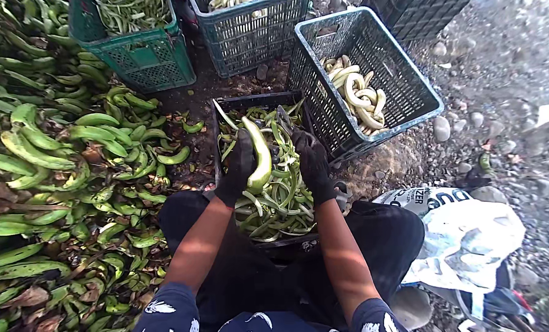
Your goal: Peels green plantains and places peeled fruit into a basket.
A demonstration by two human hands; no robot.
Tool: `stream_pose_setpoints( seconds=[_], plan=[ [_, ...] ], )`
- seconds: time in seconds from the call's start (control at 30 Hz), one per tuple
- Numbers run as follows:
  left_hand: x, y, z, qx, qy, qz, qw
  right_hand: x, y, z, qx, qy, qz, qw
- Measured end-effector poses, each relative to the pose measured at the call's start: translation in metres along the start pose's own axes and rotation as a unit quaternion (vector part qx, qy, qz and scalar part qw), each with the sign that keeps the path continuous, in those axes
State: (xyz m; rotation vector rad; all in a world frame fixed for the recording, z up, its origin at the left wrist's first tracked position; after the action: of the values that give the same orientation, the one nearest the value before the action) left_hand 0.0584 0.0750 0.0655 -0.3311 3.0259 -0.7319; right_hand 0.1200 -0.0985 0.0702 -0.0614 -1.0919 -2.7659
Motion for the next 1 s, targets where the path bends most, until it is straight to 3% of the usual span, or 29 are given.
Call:
stream_pose_setpoints(
  seconds=[0.07, 0.13, 0.23, 0.3, 0.4, 0.57, 0.63, 0.73, 0.8, 0.93, 1.0],
  plan=[
    [0.001, 0.006, -0.020, -0.056, -0.166, -0.148, 0.973, 0.028, -0.011, -0.003, -0.015, 0.030, 0.024, 0.999],
    [0.006, 0.007, -0.033, -0.067, -0.278, -0.286, 0.915, 0.050, -0.032, -0.006, -0.008, 0.034, 0.014, 0.999],
    [0.008, 0.013, -0.042, -0.111, -0.337, -0.432, 0.829, 0.074, -0.045, 0.004, 0.039, 0.034, -0.025, 0.998],
    [0.004, 0.020, -0.040, -0.142, -0.356, -0.444, 0.810, 0.082, -0.042, 0.006, 0.066, 0.045, -0.057, 0.995],
    [-0.001, 0.023, -0.037, -0.186, -0.365, -0.406, 0.817, 0.074, -0.034, 0.004, 0.065, 0.051, -0.062, 0.995],
    [-0.001, 0.001, -0.042, -0.220, -0.177, -0.296, 0.913, 0.057, -0.016, 0.010, 0.083, 0.105, -0.061, 0.989],
    [-0.011, 0.000, -0.042, -0.278, -0.093, -0.186, 0.938, 0.041, -0.014, 0.016, 0.086, 0.093, -0.047, 0.991],
    [-0.010, -0.008, -0.027, -0.388, -0.033, 0.029, 0.920, 0.010, -0.011, 0.016, 0.087, 0.039, -0.021, 0.995],
    [-0.008, -0.007, -0.015, -0.391, 0.006, 0.129, 0.911, -0.002, -0.010, 0.011, 0.092, 0.005, 0.032, 0.995],
    [-0.005, -0.003, 0.003, -0.169, 0.127, 0.196, 0.958, -0.010, -0.014, 0.004, 0.094, -0.003, 0.072, 0.993],
    [0.006, -0.021, -0.001, -0.250, 0.160, 0.200, 0.934, -0.018, -0.019, 0.004, 0.087, 0.004, 0.069, 0.994]
  ],
)
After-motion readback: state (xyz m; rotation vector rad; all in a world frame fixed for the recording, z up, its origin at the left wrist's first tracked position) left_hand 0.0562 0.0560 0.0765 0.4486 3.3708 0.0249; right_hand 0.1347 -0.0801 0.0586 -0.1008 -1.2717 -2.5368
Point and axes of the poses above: each hand's wrist, its own x-axis away from the middle knuckle, its own y-axis out of the back of the hand, z = x × y, the point moved 5 cm from there along -x, towards the middle knuckle, and after that the axes turned 8 degrees about x, right-handed, at the moved point
